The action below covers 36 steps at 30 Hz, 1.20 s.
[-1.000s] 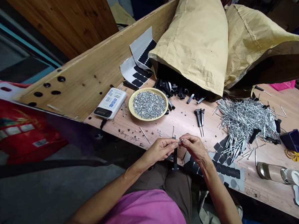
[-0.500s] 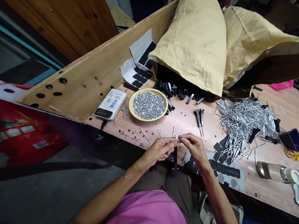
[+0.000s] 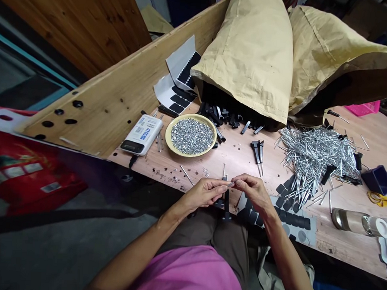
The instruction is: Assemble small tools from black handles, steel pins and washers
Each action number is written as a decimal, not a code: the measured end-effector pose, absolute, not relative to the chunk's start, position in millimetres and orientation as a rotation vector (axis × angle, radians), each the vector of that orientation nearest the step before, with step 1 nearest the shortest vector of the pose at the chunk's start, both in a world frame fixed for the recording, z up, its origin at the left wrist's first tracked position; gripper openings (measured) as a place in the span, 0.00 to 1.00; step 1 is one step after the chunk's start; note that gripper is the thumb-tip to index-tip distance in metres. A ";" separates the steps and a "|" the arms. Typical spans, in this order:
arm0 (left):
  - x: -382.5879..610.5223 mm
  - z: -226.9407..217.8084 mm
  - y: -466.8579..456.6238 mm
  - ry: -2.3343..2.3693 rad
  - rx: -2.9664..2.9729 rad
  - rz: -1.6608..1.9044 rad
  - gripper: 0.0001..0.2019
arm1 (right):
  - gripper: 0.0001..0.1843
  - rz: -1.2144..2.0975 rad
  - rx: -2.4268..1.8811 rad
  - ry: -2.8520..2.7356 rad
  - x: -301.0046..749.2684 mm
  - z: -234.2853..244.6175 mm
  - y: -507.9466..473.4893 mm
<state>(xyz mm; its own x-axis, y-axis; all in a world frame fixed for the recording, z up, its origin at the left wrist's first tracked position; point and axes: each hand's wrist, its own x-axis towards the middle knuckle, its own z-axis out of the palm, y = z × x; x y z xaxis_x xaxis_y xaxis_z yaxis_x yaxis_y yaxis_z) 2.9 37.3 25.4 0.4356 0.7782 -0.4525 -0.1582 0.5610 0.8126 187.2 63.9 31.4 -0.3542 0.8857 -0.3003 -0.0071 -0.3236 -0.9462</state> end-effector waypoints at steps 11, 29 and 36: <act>7.1 24.3 36.8 0.993 0.891 0.689 0.31 | 0.11 1.556 -1.161 -1.417 190.1 29.5 65.4; 3.9 26.9 36.7 0.900 0.866 0.561 0.30 | 0.12 0.841 -0.910 -2.178 199.6 37.5 62.1; 10.3 24.2 30.5 1.110 1.315 0.862 0.17 | 0.16 0.648 -0.977 -2.233 194.9 30.9 58.1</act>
